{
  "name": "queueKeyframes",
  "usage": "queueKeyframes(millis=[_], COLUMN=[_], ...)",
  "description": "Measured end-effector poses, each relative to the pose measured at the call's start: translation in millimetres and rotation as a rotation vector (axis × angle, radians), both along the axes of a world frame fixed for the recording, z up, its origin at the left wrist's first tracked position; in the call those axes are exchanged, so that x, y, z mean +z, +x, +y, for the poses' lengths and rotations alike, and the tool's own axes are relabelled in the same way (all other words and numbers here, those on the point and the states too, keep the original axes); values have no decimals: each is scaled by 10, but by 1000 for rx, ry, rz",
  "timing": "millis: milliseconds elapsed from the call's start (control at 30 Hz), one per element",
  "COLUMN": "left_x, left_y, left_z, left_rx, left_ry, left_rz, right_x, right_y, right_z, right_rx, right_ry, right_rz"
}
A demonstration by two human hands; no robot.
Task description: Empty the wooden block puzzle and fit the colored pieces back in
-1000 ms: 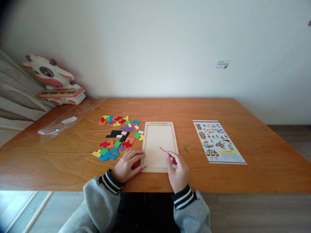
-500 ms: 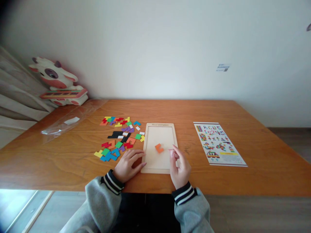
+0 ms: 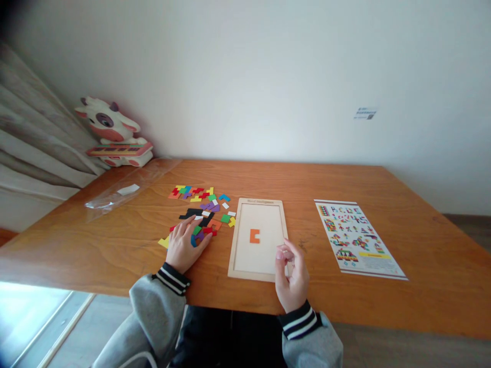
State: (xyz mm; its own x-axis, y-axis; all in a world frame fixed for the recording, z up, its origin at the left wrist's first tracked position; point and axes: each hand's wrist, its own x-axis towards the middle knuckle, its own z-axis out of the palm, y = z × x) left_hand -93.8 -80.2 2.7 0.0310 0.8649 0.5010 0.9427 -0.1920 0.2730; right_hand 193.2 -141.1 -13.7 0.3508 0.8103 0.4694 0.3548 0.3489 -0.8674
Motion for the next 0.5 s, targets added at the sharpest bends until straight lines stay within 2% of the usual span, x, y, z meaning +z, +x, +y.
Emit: queueKeyframes(millis=[100,267,500], left_x=[-42,-103,-84], left_y=[-79,-73,-56], left_z=[5,-2,-16], left_rx=[-24,-180,-272], left_ry=[-33,-2,2], left_rz=[41,25,-35], right_x=[-4,29,54], right_y=[4,1,-7], right_z=[-7,-12,-3], right_rx=[4,5,10], right_ry=[1,-1,-5], right_rz=[-15,-79,-137])
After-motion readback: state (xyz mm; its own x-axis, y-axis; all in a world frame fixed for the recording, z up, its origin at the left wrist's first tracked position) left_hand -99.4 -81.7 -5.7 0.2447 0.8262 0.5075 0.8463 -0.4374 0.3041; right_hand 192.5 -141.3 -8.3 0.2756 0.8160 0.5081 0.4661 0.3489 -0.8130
